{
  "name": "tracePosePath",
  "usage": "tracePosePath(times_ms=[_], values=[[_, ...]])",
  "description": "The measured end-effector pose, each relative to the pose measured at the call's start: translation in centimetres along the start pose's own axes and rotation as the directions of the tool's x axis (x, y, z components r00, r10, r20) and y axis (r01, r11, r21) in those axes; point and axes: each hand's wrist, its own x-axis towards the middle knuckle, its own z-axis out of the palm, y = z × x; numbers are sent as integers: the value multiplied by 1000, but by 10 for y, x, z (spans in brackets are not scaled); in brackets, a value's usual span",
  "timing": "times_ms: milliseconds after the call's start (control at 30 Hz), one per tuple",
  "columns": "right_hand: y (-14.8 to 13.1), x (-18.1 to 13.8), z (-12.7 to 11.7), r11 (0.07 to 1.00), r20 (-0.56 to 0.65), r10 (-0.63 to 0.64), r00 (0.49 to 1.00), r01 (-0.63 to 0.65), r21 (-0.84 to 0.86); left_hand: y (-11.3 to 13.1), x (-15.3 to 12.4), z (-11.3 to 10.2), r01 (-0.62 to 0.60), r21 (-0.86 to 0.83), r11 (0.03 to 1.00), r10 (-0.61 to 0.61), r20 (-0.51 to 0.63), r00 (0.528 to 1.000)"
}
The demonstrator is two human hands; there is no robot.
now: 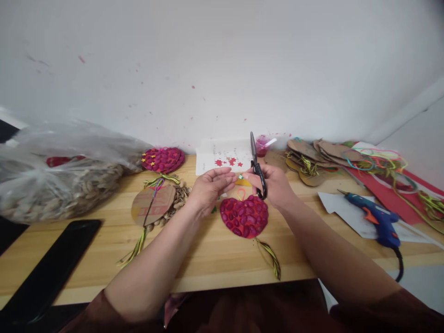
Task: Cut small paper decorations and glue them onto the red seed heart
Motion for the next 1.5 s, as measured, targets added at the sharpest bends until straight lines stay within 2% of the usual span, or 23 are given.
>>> tracePosePath(times_ms=[133,267,400,567,733,833,933,1000,1067,1167,1267,1500], values=[[3,7,-4,998,-87,-36,996,40,54,8,13,-15,-117,81,990,126,-108,986],[5,10,-6,997,-107,-51,993,57,52,11,28,-20,-63,132,989,89,-197,976],[8,11,-6,996,-100,-54,994,61,61,12,48,-11,-44,184,982,82,-201,976],[10,12,-7,995,-88,-68,994,74,72,15,75,7,-78,281,956,143,-216,966],[10,13,-8,995,-76,-58,995,64,78,12,84,15,-68,364,929,155,-218,964],[9,13,-7,995,-71,-49,996,55,85,13,75,14,-104,383,918,196,-211,958],[7,11,-5,994,-63,-34,997,41,99,14,51,15,-130,369,920,209,-182,961],[4,9,-4,993,-50,-27,998,32,110,13,28,16,-102,342,934,159,-142,977],[1,5,-1,991,-27,-15,1000,19,129,12,4,16,-34,283,958,53,-60,997],[-2,-3,4,985,25,6,1000,-10,175,9,-22,12,14,235,972,-4,-44,999],[-2,-9,11,979,71,14,997,-28,202,8,-32,4,9,210,978,-6,-16,1000],[3,-15,21,988,113,19,993,-37,152,1,-31,-2,7,159,987,-12,32,999]])
